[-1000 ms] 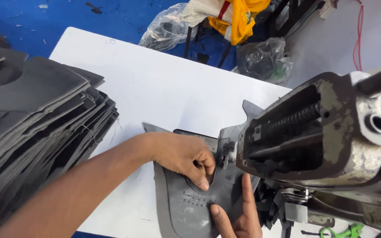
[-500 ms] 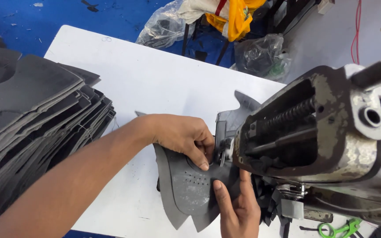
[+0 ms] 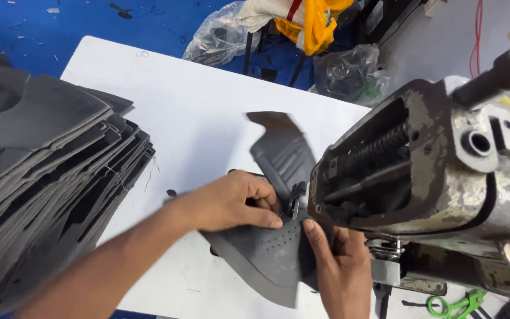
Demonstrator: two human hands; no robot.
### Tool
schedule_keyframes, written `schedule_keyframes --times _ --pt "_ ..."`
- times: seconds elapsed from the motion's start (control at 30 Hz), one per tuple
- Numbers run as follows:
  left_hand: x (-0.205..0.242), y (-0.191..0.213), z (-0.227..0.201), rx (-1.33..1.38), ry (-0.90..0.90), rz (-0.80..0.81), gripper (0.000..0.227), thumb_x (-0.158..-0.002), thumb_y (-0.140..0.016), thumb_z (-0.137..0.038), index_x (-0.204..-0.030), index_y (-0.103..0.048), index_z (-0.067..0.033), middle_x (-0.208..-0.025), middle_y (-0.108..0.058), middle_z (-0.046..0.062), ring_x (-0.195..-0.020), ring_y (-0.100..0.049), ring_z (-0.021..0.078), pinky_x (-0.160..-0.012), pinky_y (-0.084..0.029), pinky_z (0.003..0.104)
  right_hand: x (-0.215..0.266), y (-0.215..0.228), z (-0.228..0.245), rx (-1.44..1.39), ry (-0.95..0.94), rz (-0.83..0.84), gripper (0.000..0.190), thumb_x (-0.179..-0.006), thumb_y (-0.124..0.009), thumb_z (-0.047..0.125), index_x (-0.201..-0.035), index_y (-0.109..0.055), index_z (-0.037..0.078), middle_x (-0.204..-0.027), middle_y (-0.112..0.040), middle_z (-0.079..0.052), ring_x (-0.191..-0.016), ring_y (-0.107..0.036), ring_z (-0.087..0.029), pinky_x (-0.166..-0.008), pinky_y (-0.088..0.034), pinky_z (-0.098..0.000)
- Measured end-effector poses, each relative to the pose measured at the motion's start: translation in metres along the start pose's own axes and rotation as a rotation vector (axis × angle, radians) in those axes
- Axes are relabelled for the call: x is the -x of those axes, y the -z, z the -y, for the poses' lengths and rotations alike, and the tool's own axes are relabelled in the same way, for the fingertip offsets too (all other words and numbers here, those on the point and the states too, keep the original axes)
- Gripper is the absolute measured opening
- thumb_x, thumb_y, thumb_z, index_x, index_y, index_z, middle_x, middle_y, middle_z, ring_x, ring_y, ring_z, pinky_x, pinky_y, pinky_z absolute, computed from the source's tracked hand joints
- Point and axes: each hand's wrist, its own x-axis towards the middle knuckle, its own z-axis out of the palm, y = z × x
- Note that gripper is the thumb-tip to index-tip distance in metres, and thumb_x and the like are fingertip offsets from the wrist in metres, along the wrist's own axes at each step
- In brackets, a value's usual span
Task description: The person uses a sewing machine to stitch the upper part of a black slipper. They guide the slipper under the needle, rotate it to sew along the edges, and then place the finished item aside before picking up the next one from a stack.
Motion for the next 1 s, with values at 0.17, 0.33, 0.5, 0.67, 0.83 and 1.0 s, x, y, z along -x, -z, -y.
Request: schedule_keyframes --times 0.17,0.33,0.5,0.67,0.83,1.0 --pt "0.011 -0.037 0.004 0.043 0.003 -0.228 0.035 -0.083 -0.079 -0.035 -0.096 -0.077 -0.0026 -0.083 -0.077 0.006 -0.076 -0.070 0.0127 -0.071 -0.054 0.028 -0.024 0.024 -0.027 0.335 -0.075 -0.027 0.029 -0.096 -0.074 0.023 -0.118 -0.074 0.004 -0.098 -0.081 -0.005 -0.089 -0.074 -0.014 -0.081 -0.055 -0.0306" --pt "0.016 -0.056 -0.002 0.084 0.054 -0.452 0.036 -0.082 -0.080 -0.035 -0.096 -0.074 -0.0027 -0.080 -0.076 0.004 -0.072 -0.068 0.0122 -0.067 -0.053 0.032 -0.067 0.047 -0.105 1.370 0.974 -0.093 0.047 -0.089 -0.061 0.010 -0.134 -0.064 0.023 -0.121 -0.070 -0.004 -0.108 -0.065 -0.026 -0.096 -0.049 -0.0420" --pt "0.013 -0.067 0.004 0.111 0.055 -0.539 0.034 -0.082 -0.082 -0.033 -0.096 -0.072 -0.0029 -0.077 -0.076 0.004 -0.072 -0.065 0.0141 -0.065 -0.051 0.032 -0.108 0.067 -0.217 1.257 0.868 -0.074 0.035 -0.102 -0.061 0.014 -0.137 -0.064 0.013 -0.128 -0.066 -0.004 -0.118 -0.060 -0.022 -0.104 -0.047 -0.0395" --pt "0.012 -0.071 0.004 0.112 0.049 -0.612 0.033 -0.082 -0.082 -0.031 -0.097 -0.072 -0.0036 -0.078 -0.077 0.003 -0.079 -0.063 0.0141 -0.067 -0.049 0.032 -0.028 0.039 -0.123 -0.048 -0.287 -0.114 0.039 -0.095 -0.072 0.013 -0.133 -0.067 0.004 -0.136 -0.065 -0.005 -0.121 -0.057 -0.016 -0.109 -0.040 -0.0381" --pt "0.015 -0.078 0.006 0.094 -0.044 -0.702 0.032 -0.082 -0.082 -0.032 -0.096 -0.073 -0.0036 -0.082 -0.075 0.004 -0.082 -0.065 0.0164 -0.069 -0.050 0.033 0.041 0.013 -0.108 -0.293 0.096 0.156 0.066 -0.087 -0.079 0.003 -0.150 -0.057 0.004 -0.114 -0.080 -0.020 -0.066 -0.077 -0.020 -0.059 -0.066 -0.0335" --pt "0.024 -0.064 0.001 -0.116 -0.118 -0.614 0.030 -0.088 -0.076 -0.035 -0.093 -0.075 -0.0048 -0.081 -0.072 0.004 -0.082 -0.063 0.0199 -0.075 -0.048 0.038 0.042 -0.009 -0.058 -0.099 0.093 0.027 0.059 -0.080 -0.076 0.001 -0.137 -0.062 0.001 -0.109 -0.080 -0.014 -0.073 -0.076 -0.010 -0.061 -0.063 -0.0260"
